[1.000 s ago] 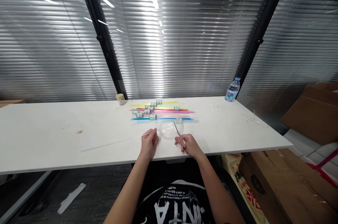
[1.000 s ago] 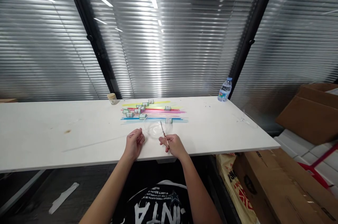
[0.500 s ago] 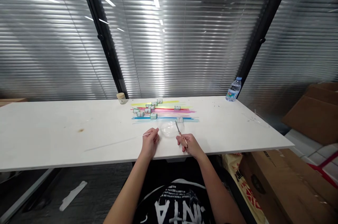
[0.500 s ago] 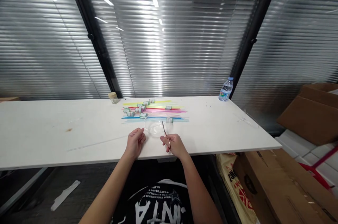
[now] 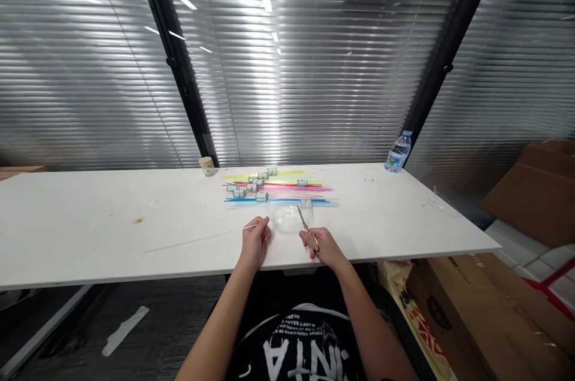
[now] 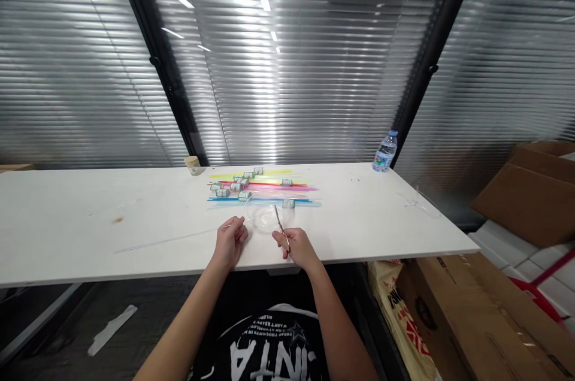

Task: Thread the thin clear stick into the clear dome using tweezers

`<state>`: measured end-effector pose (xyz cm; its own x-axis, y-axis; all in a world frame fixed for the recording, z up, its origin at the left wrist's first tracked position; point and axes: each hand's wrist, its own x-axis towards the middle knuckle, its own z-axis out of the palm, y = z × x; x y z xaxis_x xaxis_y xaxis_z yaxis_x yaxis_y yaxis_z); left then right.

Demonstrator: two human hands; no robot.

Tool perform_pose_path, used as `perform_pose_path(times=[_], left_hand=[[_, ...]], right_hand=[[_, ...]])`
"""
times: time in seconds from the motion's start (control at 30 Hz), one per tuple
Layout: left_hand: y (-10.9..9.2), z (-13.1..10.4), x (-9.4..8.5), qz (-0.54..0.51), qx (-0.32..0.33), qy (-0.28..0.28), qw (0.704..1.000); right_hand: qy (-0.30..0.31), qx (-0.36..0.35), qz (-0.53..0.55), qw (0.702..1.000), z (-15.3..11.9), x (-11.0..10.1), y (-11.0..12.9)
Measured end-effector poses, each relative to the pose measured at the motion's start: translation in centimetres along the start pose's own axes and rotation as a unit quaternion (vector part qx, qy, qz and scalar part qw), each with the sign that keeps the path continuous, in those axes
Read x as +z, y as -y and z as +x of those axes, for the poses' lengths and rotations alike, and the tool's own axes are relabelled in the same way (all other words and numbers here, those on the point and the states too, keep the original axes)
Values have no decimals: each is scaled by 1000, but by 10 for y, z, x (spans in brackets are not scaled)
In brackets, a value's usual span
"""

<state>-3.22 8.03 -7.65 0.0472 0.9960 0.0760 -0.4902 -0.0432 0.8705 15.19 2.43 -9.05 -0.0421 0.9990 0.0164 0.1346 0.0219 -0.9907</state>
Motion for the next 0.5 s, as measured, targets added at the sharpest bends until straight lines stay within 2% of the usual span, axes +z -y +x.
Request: perform_pose_path(times=[0.5], left_hand=[[2,1,-1,0,6,2,1000]], right_hand=[[0,-1,-2,1000,-1,0,3]])
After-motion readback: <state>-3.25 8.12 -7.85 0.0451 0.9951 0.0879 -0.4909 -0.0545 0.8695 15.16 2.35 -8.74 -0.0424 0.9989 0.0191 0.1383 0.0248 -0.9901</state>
